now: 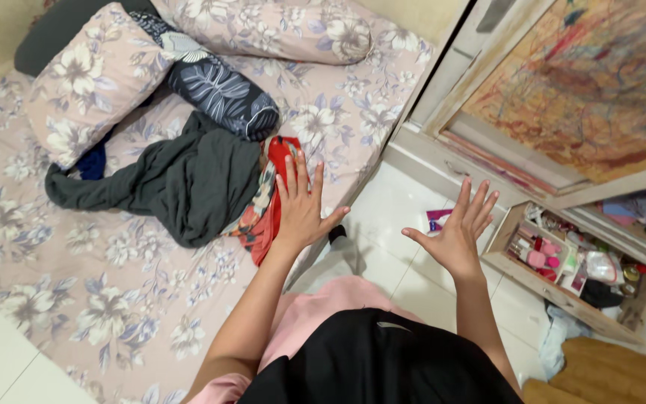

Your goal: The person organizes a bedroom by moving pillows and clothes from the bed to the floor. They also unplug a phone charger from the wall outlet. The person handles a cylindrical pillow, a square pillow, a blue shirt, a dark jacket, and a red garment, placing them on the floor.

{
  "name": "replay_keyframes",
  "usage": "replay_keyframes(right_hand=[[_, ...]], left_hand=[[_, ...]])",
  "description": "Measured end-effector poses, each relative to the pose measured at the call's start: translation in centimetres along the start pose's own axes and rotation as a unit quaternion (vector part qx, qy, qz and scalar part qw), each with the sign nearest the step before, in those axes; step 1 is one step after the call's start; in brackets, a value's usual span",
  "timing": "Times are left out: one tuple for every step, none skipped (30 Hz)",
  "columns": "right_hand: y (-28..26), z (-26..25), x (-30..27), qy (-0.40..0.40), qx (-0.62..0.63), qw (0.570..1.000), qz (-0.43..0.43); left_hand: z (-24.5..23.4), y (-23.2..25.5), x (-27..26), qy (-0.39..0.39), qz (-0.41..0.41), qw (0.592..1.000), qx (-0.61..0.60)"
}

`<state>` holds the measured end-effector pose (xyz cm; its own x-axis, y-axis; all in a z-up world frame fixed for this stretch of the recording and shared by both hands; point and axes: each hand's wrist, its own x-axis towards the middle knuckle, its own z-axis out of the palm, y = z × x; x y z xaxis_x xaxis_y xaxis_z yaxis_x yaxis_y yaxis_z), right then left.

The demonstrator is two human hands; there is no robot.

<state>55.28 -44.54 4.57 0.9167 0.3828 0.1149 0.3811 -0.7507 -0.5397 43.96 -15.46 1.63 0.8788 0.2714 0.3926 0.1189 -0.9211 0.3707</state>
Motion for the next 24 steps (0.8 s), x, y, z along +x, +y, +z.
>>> replay_keyframes(right_hand=[[0.1,0.1,1.3,-0.001,-0.002,1.000,0.001],[0.2,0.2,2.6,-0.005,-0.007,1.000,0.000],[0.2,0.3,4.2,-0.009,-0.011,1.000,-0.003],[0.1,0.4,5.9,-0.012,-0.016,1.000,-0.006],[0.1,0.7,7.6,-0.017,-0.019,1.000,-0.009],[0.0,0.9,9.3,-0.022,-0.023,0.999,-0.013],[-0.3,1.1,11.0,-0.027,-0.026,0.999,-0.016],[-0.6,1.2,12.8,-0.022,-0.030,0.999,-0.030],[-0.8,1.5,14.4,-0.020,-0.034,0.998,-0.044],[-1.0,1.8,15.9,-0.018,-0.038,0.997,-0.057],[-1.2,2.1,17.4,-0.017,-0.041,0.997,-0.061],[-1.3,2.3,18.9,-0.015,-0.044,0.997,-0.066],[-1.4,2.7,20.3,-0.014,-0.045,0.996,-0.070],[-1.4,3.2,21.5,-0.010,-0.040,0.996,-0.076],[-1.4,3.6,22.5,-0.006,-0.034,0.996,-0.082],[-1.3,4.0,23.5,-0.002,-0.029,0.996,-0.087],[-1.1,4.5,24.1,-0.004,-0.030,0.996,-0.089],[-1.0,5.1,24.7,-0.006,-0.031,0.995,-0.090],[-0.8,5.7,25.4,-0.008,-0.032,0.995,-0.092],[-0.5,6.3,26.0,-0.021,-0.038,0.995,-0.088],[-0.3,6.9,26.6,-0.034,-0.044,0.995,-0.085],[-0.1,7.6,27.3,-0.047,-0.049,0.994,-0.083],[0.2,8.3,27.8,-0.052,-0.046,0.993,-0.097],[0.4,9.0,28.3,-0.057,-0.042,0.991,-0.110]], left_hand=[[0.8,-0.2,1.0,-0.004,-0.005,1.000,0.000],[1.5,-0.5,2.1,-0.007,-0.010,1.000,0.000],[2.1,-0.9,3.3,-0.004,-0.016,1.000,-0.002],[2.8,-1.3,4.6,-0.002,-0.021,1.000,-0.005],[3.5,-1.6,5.8,0.001,-0.028,1.000,-0.007],[4.1,-2.0,7.0,0.012,-0.026,1.000,-0.004],[4.4,-2.5,8.3,0.023,-0.025,0.999,-0.001],[4.7,-3.1,9.7,0.034,-0.023,0.999,0.003],[4.9,-3.7,10.8,0.031,-0.025,0.999,0.002],[5.2,-4.3,11.9,0.028,-0.027,0.999,0.001],[5.5,-4.9,13.0,0.026,-0.029,0.999,0.002],[5.7,-5.4,14.1,0.027,-0.030,0.999,0.006],[5.9,-6.1,15.0,0.028,-0.031,0.999,0.012],[6.2,-6.7,15.8,0.028,-0.033,0.999,0.018],[6.4,-7.2,16.6,0.026,-0.034,0.999,0.021],[6.6,-7.6,17.3,0.023,-0.035,0.999,0.025],[6.8,-7.9,17.7,0.020,-0.037,0.999,0.028],[7.0,-8.3,18.1,0.017,-0.039,0.999,0.029],[7.2,-8.6,18.6,0.015,-0.042,0.999,0.029],[7.4,-8.9,18.9,0.013,-0.044,0.998,0.030],[7.5,-9.2,19.3,0.007,-0.051,0.998,0.028],[7.7,-9.5,19.4,0.002,-0.058,0.998,0.025],[7.9,-9.6,19.2,-0.005,-0.067,0.997,0.021],[8.1,-9.8,18.8,-0.009,-0.072,0.997,0.032]])
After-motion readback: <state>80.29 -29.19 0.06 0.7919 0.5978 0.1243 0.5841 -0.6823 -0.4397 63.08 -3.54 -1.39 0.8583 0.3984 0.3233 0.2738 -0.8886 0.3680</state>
